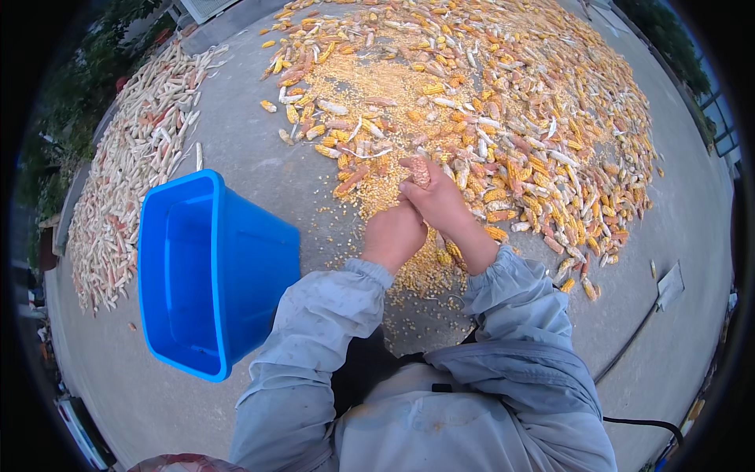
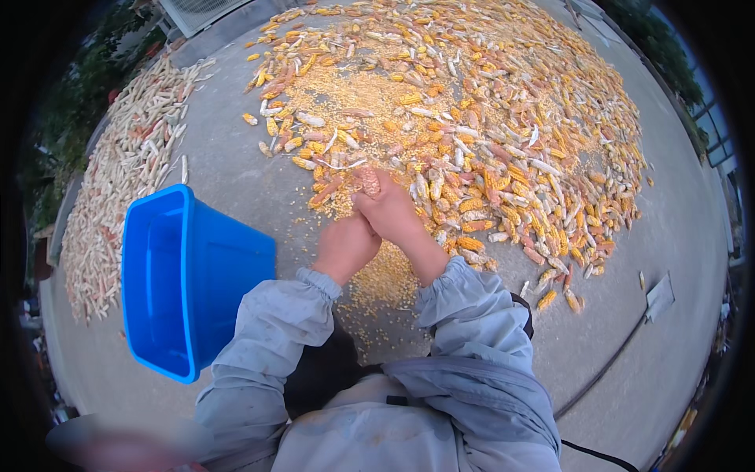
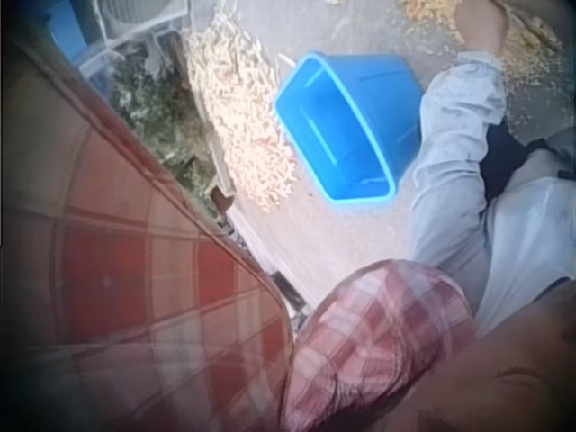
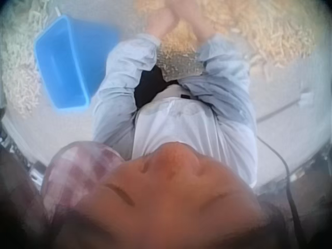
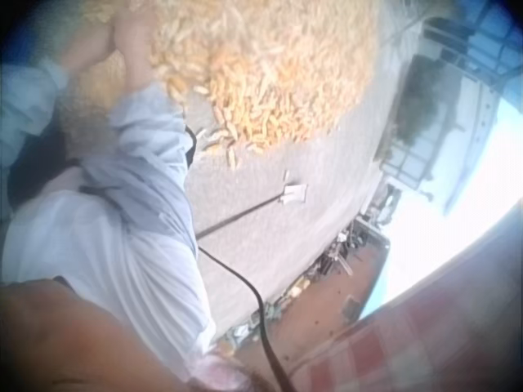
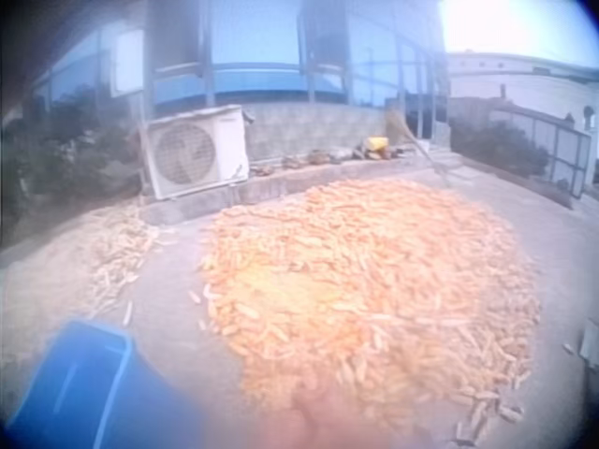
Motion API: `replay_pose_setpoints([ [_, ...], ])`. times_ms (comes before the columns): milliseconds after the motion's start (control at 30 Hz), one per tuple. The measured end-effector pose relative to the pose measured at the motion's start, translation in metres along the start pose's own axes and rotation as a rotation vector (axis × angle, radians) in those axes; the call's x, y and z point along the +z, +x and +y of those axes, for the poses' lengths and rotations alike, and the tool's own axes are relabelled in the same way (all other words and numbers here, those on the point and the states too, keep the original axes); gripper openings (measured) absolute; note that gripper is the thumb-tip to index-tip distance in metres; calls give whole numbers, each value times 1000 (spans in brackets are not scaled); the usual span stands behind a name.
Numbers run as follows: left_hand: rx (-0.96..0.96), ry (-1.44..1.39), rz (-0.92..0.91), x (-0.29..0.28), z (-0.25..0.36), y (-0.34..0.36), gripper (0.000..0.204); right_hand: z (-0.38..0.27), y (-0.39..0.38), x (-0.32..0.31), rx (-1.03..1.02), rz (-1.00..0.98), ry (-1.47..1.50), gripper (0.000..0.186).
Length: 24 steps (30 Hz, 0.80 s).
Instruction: The person repeatedly picks up dried corn cobs from a large pile on the ground and removes the kernels by hand, letting the kernels fall onto the ground. The person discards the empty cobs into a nearby blue bin.
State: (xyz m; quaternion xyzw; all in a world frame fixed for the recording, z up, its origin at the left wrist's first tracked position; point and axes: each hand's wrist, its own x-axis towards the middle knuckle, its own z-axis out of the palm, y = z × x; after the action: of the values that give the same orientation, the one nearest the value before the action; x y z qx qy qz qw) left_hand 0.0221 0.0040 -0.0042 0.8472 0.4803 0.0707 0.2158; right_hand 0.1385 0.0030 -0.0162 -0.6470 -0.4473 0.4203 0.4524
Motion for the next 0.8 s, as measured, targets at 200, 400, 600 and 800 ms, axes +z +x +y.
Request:
replay_pose_setpoints([
  [200,-15,-794,-555,-25,-26,0,19,-18,-8,-13,-7,16,58,29],
  [400,-79,-1666,-884,-40,-37,-10,14,-47,-19,-17,85,-56,362,25],
  [600,38,-1562,-332,-37,-43,-8,27,-25,-13,-22,136,-23,641,25],
  [800,336,-995,116,-19,-36,1,40,-36,-29,-8,108,-191,591,35],
])
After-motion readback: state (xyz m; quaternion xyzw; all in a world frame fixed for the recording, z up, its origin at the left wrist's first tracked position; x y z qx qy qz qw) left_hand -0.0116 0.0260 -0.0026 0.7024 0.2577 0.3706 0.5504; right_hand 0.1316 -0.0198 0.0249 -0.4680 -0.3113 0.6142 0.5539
